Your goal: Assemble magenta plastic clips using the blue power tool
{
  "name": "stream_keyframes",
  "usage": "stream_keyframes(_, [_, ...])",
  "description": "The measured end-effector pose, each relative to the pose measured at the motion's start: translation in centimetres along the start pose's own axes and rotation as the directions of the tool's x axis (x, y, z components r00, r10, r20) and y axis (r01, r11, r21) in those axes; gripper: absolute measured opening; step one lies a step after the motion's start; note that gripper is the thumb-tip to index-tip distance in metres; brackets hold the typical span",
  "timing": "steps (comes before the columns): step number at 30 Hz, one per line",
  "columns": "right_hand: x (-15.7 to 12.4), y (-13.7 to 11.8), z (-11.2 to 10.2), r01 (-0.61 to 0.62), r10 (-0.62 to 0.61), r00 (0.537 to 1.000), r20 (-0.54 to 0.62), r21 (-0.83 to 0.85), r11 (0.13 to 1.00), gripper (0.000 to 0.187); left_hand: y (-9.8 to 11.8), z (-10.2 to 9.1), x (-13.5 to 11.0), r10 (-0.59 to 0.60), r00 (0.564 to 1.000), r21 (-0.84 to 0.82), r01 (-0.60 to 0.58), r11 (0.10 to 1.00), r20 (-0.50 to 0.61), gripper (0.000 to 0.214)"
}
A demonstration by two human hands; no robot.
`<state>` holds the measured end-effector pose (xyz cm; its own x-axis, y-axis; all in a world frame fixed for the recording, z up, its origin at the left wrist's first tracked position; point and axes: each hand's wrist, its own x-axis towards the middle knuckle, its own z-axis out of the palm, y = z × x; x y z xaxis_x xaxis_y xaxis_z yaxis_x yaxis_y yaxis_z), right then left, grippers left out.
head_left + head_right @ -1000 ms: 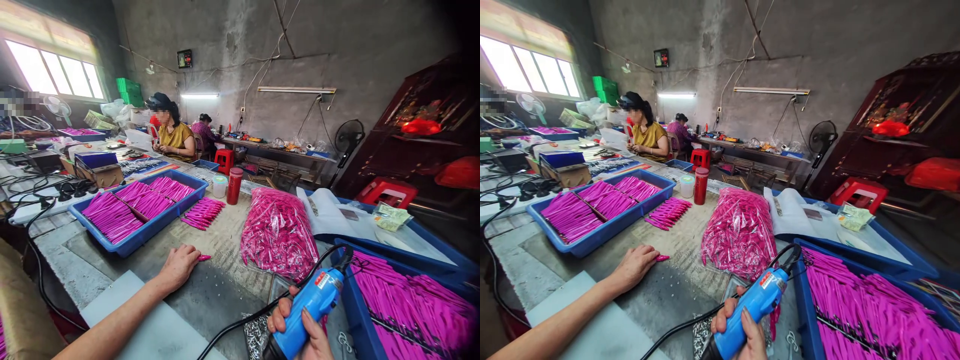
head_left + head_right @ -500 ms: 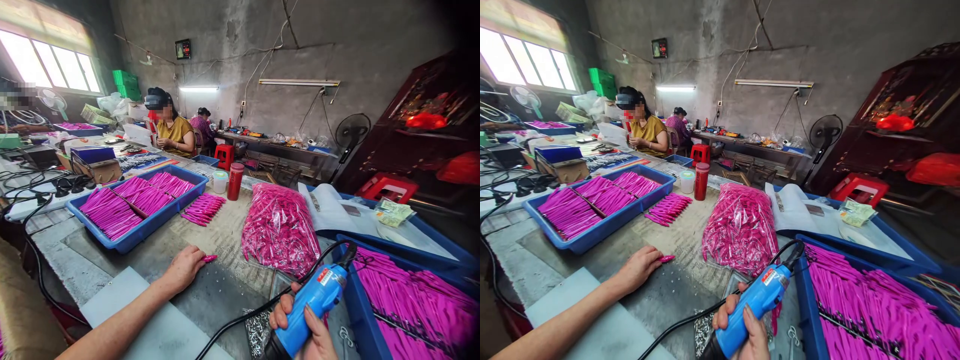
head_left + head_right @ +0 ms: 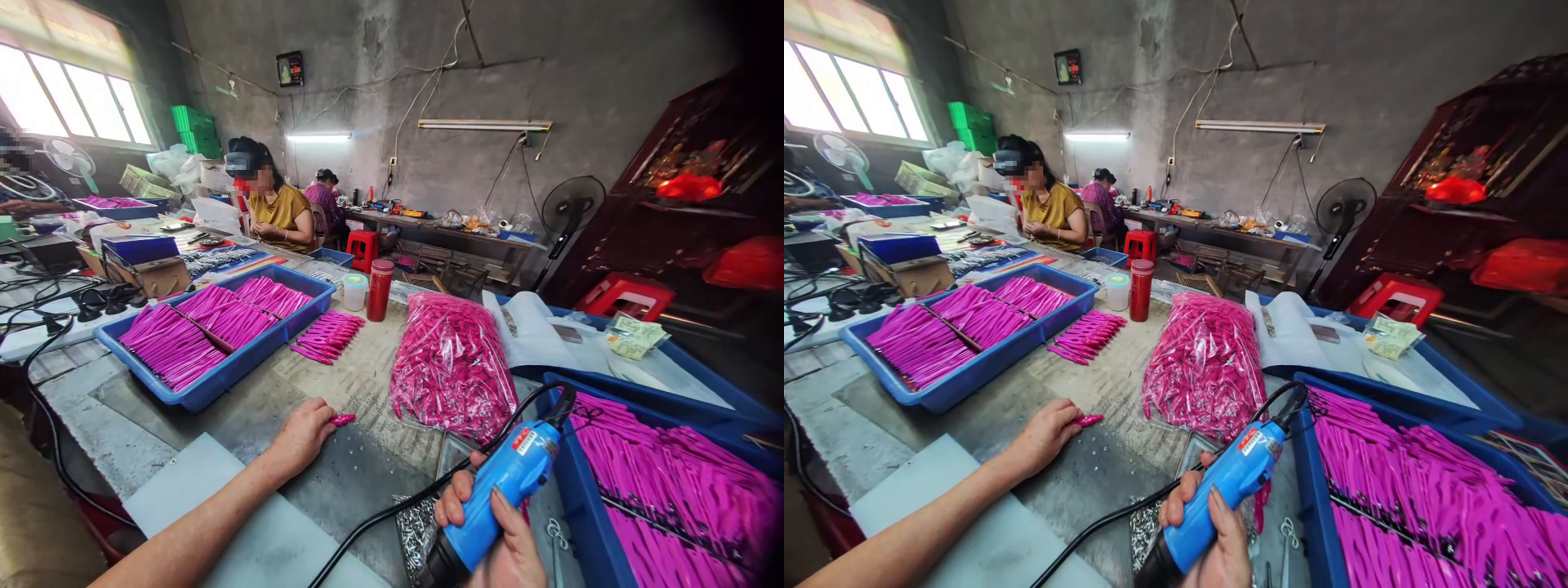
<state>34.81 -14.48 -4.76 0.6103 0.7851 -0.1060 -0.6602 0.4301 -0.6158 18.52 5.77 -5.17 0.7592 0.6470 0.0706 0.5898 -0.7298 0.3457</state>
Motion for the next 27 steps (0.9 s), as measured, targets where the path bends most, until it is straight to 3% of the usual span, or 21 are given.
stream_keyframes(15, [-0.5,0.0,1.3,0.037,-0.038,0.999,-0.010,-0.031,0.999,0.027,0.0,-0.1,0.8,-0.092,0.996,-0.138,0.094,0.986,0.021,0.010])
stream_keyframes(27, [-0.3,0.7,1.7,0.082,-0.083,0.997,-0.007,-0.118,0.990,0.027,-0.1,-0.2,0.3,-0.034,0.999,-0.118,0.031,0.993,-0.020,0.021])
